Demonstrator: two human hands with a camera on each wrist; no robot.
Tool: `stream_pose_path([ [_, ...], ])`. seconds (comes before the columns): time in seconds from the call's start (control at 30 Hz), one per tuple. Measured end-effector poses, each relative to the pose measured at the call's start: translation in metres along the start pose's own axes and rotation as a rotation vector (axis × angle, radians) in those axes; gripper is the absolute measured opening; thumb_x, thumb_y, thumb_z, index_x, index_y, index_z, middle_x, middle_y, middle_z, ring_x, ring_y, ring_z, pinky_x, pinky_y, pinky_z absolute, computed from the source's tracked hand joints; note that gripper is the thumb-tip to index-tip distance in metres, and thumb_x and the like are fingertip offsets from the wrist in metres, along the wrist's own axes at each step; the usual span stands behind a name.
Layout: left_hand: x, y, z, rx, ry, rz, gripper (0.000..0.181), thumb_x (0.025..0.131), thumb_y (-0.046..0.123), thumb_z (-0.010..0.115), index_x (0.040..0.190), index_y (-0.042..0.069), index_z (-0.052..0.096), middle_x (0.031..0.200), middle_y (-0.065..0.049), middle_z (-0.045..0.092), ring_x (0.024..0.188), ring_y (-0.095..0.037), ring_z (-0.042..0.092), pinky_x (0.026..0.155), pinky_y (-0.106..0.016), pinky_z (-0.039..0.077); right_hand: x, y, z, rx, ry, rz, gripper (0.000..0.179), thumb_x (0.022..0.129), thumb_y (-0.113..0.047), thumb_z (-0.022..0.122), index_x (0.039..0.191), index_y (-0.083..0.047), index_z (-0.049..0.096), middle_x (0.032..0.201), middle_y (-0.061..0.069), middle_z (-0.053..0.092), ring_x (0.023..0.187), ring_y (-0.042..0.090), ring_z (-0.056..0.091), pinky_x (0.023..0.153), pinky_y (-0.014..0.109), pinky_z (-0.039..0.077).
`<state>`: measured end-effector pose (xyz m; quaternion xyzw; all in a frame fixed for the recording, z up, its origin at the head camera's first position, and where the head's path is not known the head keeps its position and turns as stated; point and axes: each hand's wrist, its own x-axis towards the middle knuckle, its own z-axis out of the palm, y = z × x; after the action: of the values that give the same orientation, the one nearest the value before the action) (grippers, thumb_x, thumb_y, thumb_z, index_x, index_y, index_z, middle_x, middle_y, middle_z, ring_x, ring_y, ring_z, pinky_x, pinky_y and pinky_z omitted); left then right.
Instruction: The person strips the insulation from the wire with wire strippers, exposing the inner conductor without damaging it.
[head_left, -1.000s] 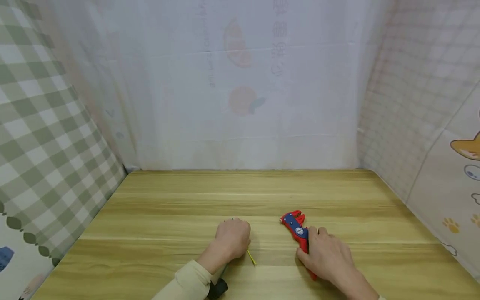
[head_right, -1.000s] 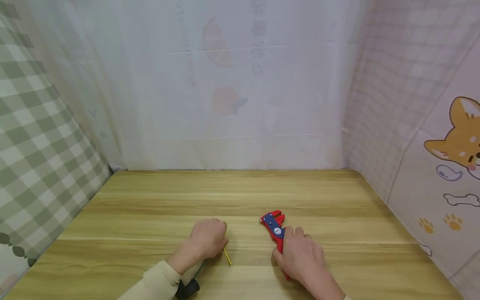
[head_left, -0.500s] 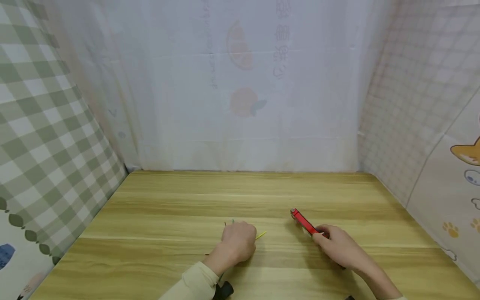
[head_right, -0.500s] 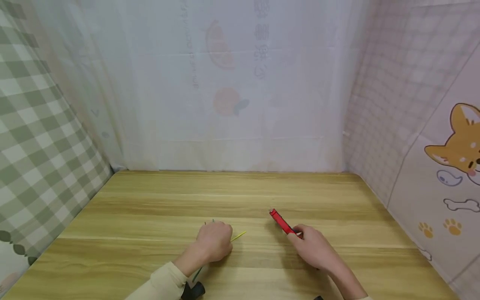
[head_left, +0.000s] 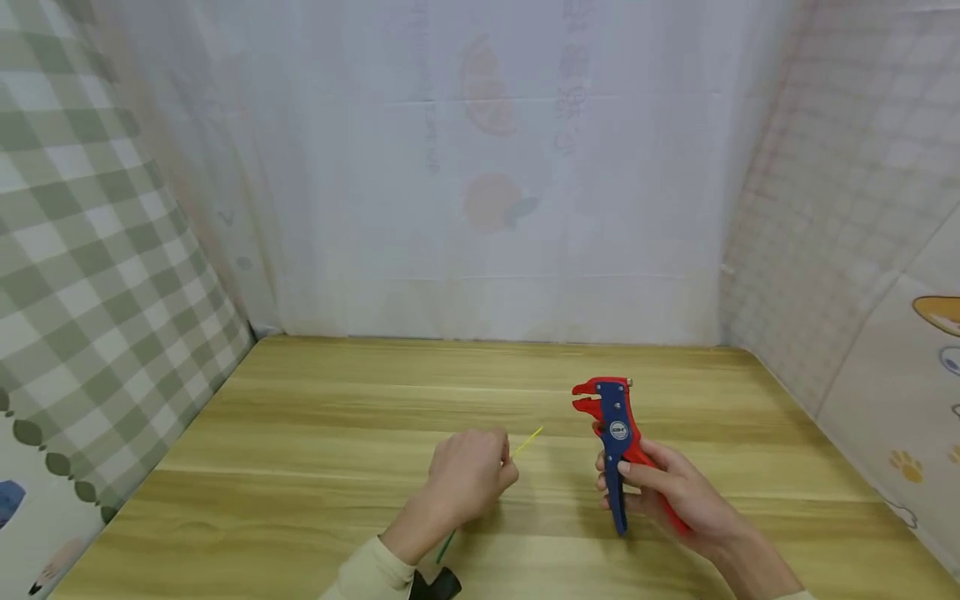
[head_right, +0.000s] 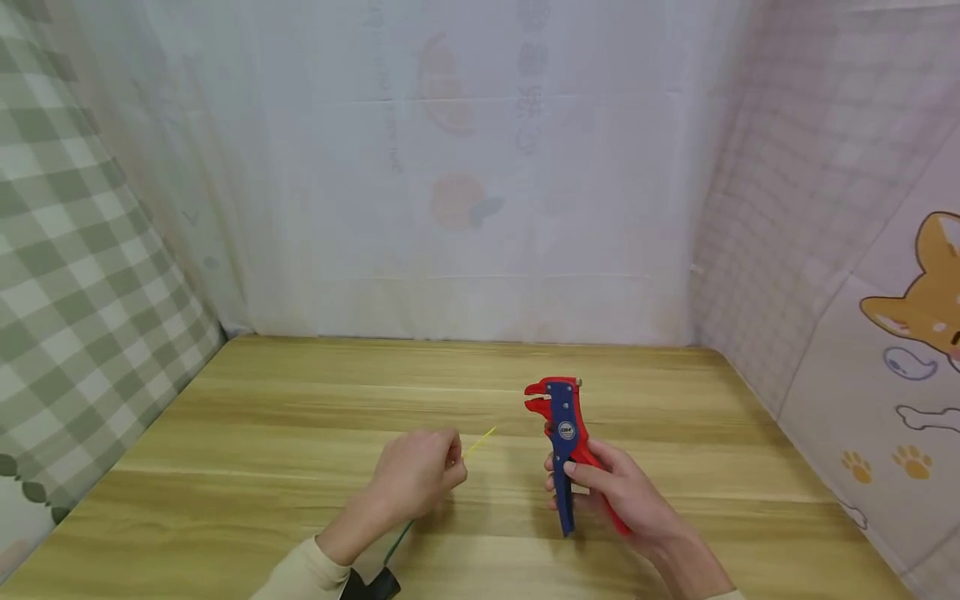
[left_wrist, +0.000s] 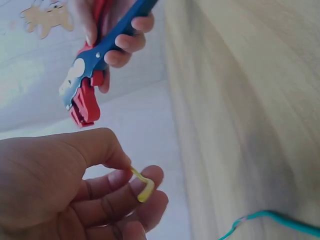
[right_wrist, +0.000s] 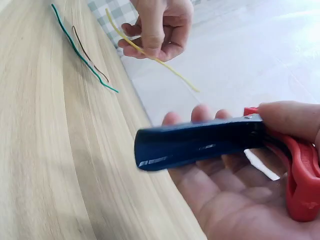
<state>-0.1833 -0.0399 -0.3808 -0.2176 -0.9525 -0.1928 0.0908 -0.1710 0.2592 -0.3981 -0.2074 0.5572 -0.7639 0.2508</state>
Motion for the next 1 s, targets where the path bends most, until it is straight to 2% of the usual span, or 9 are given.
stream_pose_path([
  [0.17, -0.001, -0.002, -0.008, -0.068, 0.105, 0.010, 0.016, 0.086, 0.010, 0.071, 0.077, 0.019, 0.061, 0.062, 0.012, 0.055, 0.052, -0.004, 0.043, 0.046, -0.022, 0.035, 0.007, 0.001, 0.008, 0.160, -0.127, -0.071, 0.049, 0.115, -0.002, 0.022, 0.154, -0.015, 0.048, 0.137, 0.009, 0.065, 0.119, 0.029, 0.071, 0.104, 0.060, 0.054],
  [0.3, 0.000, -0.004, -0.011, -0.137, 0.194, 0.033, 0.017, 0.086, 0.007, 0.069, 0.078, 0.018, 0.059, 0.062, 0.012, 0.051, 0.052, -0.002, 0.040, 0.046, -0.020, 0.033, 0.012, 0.000, 0.013, 0.195, -0.161, -0.068, 0.048, 0.115, -0.004, 0.020, 0.156, -0.014, 0.043, 0.130, 0.012, 0.066, 0.113, 0.027, 0.071, 0.102, 0.054, 0.057],
  [0.53, 0.000, -0.006, -0.012, -0.249, 0.306, 0.061, 0.012, 0.089, 0.001, 0.067, 0.086, 0.012, 0.062, 0.069, 0.006, 0.055, 0.056, 0.000, 0.039, 0.049, -0.018, 0.035, 0.024, -0.003, 0.020, 0.124, -0.155, -0.098, 0.045, 0.114, -0.002, 0.024, 0.158, -0.008, 0.037, 0.119, 0.007, 0.065, 0.105, 0.021, 0.070, 0.098, 0.045, 0.058],
  [0.6, 0.001, -0.007, -0.012, -0.256, 0.320, 0.055, 0.012, 0.091, 0.001, 0.067, 0.088, 0.011, 0.062, 0.072, 0.004, 0.056, 0.058, -0.002, 0.041, 0.051, -0.018, 0.037, 0.027, -0.003, 0.021, 0.100, -0.147, -0.105, 0.044, 0.114, -0.002, 0.025, 0.156, -0.007, 0.038, 0.119, 0.005, 0.065, 0.105, 0.020, 0.070, 0.099, 0.045, 0.058],
  [0.77, 0.001, -0.008, -0.011, -0.253, 0.309, 0.044, 0.012, 0.100, 0.004, 0.066, 0.092, 0.011, 0.060, 0.085, 0.000, 0.061, 0.065, -0.005, 0.049, 0.057, -0.020, 0.042, 0.027, -0.002, 0.022, 0.051, -0.128, -0.120, 0.045, 0.114, -0.002, 0.027, 0.158, -0.010, 0.036, 0.123, 0.005, 0.064, 0.108, 0.021, 0.070, 0.103, 0.045, 0.057],
  [0.87, 0.001, -0.010, -0.011, -0.266, 0.324, 0.066, 0.009, 0.103, 0.006, 0.066, 0.096, 0.010, 0.062, 0.089, -0.001, 0.063, 0.069, -0.007, 0.051, 0.060, -0.020, 0.044, 0.027, -0.002, 0.020, 0.008, -0.126, -0.144, 0.048, 0.114, -0.001, 0.027, 0.160, -0.009, 0.033, 0.127, 0.005, 0.064, 0.111, 0.022, 0.071, 0.103, 0.044, 0.058],
  [1.0, 0.001, -0.013, -0.010, -0.288, 0.379, 0.104, 0.006, 0.101, 0.001, 0.067, 0.105, 0.005, 0.070, 0.095, -0.005, 0.070, 0.074, -0.012, 0.059, 0.063, -0.022, 0.049, 0.026, -0.002, 0.019, -0.031, -0.126, -0.171, 0.050, 0.113, 0.001, 0.028, 0.163, -0.006, 0.028, 0.127, 0.008, 0.065, 0.109, 0.023, 0.072, 0.101, 0.044, 0.059],
])
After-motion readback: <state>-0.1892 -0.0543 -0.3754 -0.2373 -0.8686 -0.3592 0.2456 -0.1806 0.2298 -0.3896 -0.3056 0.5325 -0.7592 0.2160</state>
